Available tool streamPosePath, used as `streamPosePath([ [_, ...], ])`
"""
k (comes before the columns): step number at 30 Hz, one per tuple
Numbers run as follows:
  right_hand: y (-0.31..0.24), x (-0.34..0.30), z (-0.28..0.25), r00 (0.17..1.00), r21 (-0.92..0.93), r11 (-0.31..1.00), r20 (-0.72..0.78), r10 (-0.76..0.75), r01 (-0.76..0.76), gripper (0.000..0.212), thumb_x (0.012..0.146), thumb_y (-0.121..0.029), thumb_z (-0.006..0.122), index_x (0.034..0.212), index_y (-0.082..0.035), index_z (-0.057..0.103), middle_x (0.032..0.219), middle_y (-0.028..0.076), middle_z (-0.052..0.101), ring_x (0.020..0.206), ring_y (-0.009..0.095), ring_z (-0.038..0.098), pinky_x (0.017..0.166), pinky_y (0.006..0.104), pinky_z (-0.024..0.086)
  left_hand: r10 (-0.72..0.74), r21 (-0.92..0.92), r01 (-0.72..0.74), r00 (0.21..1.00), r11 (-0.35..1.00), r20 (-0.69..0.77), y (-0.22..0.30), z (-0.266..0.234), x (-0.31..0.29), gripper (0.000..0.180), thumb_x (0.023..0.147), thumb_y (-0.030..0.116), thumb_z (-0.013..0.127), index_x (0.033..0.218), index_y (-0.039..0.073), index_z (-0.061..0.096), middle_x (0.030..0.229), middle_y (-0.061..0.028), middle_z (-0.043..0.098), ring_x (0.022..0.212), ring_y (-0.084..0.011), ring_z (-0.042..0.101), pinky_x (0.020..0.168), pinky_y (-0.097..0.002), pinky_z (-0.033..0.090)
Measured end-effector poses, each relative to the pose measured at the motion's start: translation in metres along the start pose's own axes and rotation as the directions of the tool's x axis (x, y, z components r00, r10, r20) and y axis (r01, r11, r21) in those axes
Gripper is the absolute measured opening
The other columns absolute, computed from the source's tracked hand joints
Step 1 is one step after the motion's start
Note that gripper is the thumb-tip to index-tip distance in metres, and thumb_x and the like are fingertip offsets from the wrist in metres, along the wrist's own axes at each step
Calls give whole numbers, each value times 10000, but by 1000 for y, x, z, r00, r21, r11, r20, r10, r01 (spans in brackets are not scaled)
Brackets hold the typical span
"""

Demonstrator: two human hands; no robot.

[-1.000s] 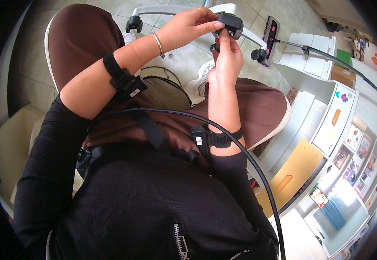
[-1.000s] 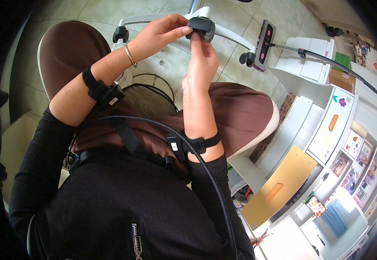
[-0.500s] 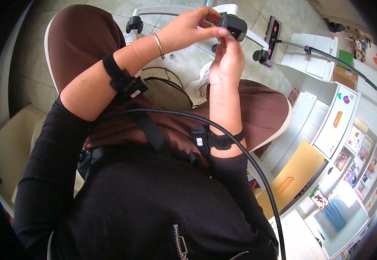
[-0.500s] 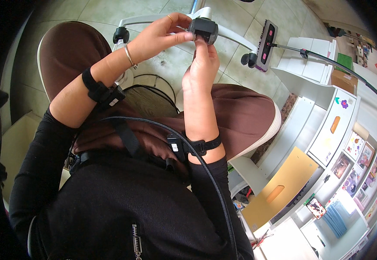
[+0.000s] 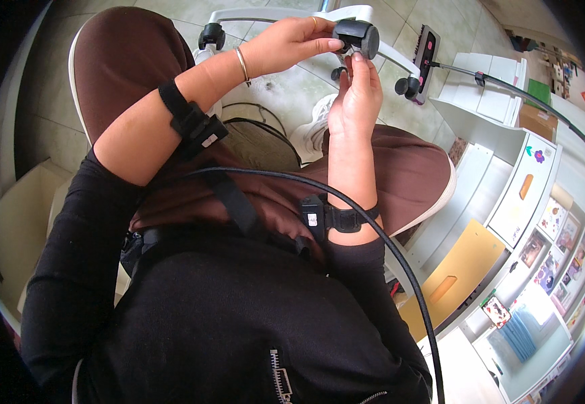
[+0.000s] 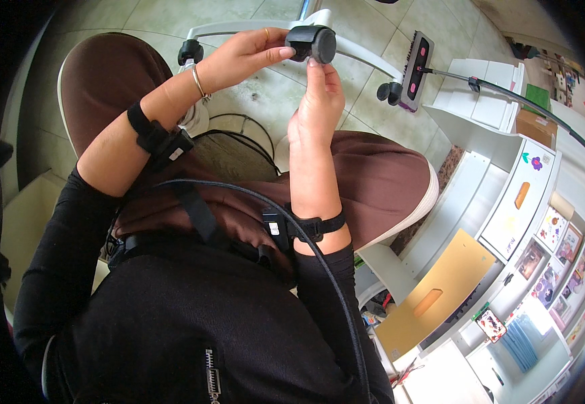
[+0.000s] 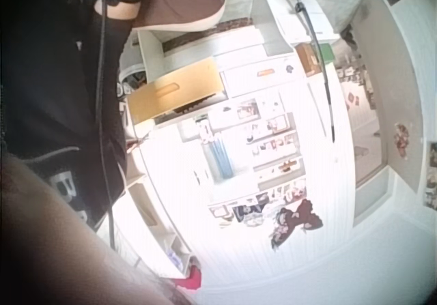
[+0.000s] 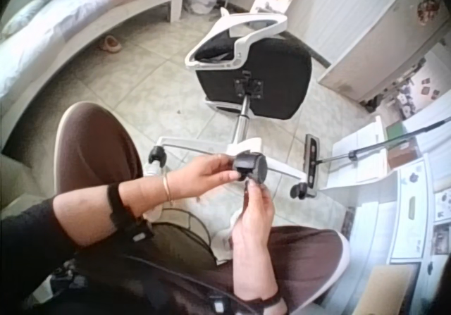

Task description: The person sits on the floor and uses a green screwdriver to tighten screws on the caster wheels of an overturned office chair. They retrieve a screw from a nearby drawer and continue securing the wheels to the chair base.

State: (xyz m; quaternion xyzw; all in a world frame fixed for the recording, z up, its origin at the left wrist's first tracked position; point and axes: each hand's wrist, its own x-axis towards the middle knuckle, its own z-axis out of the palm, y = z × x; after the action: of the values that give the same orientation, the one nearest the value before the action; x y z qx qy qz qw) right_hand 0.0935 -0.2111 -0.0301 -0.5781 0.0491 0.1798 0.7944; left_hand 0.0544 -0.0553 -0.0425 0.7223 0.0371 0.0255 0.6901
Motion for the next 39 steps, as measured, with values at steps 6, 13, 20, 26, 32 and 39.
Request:
streamPosePath([
  [6, -4, -1, -4, 998, -113, 992, 41, -49, 53, 264, 873, -285, 707, 1039, -95, 629, 978, -33, 620, 918, 63, 521, 818, 277, 338, 25, -110, -25, 1000, 994, 1, -4, 0, 5, 459, 934, 299, 629, 1214, -58, 557, 1091, -126, 676, 1009, -162, 637, 918, -283, 483],
  [13, -2, 0, 5, 998, -68, 998, 59, -9, 13, 279, 886, -249, 705, 1052, -34, 642, 1017, 1, 645, 942, 64, 528, 862, 253, 344, 70, -186, -78, 996, 979, -48, -11, 3, 7, 421, 904, 241, 672, 1185, -56, 569, 1086, -125, 674, 1025, -170, 637, 942, -292, 484],
  [20, -1, 6, 4, 998, -97, 995, 55, -26, 31, 240, 906, -207, 680, 1050, -18, 641, 1016, 14, 644, 945, 81, 539, 900, 262, 375, 60, -80, -59, 998, 995, -1, -6, 2, 4, 426, 963, 258, 584, 1246, -53, 512, 1132, -100, 633, 1038, -156, 624, 941, -293, 480],
  [26, 1, 8, 2, 995, -125, 989, 59, -75, 82, 186, 929, -174, 641, 1026, -16, 639, 990, 11, 639, 918, 77, 532, 862, 238, 377, 17, -37, -18, 1000, 999, -15, 1, 5, 2, 432, 975, 331, 555, 1216, -27, 542, 1063, -87, 656, 995, -141, 640, 899, -284, 484],
  [32, 3, 11, -3, 988, -235, 960, 75, -135, 149, 179, 940, -167, 619, 1005, -1, 632, 957, 14, 636, 879, 78, 527, 809, 236, 386, 15, -40, -16, 1000, 999, -23, 3, 5, 1, 445, 973, 342, 558, 1245, -9, 522, 1064, -88, 654, 994, -143, 639, 892, -290, 487],
  [39, 12, 22, -12, 958, -512, 813, 80, -275, 277, 234, 920, -174, 628, 1003, 45, 621, 919, 96, 651, 826, 156, 563, 772, 299, 425, 180, -14, -183, 977, 983, -115, -3, 9, 4, 497, 907, 262, 668, 1276, -9, 473, 1077, -135, 662, 974, -185, 659, 861, -305, 516],
])
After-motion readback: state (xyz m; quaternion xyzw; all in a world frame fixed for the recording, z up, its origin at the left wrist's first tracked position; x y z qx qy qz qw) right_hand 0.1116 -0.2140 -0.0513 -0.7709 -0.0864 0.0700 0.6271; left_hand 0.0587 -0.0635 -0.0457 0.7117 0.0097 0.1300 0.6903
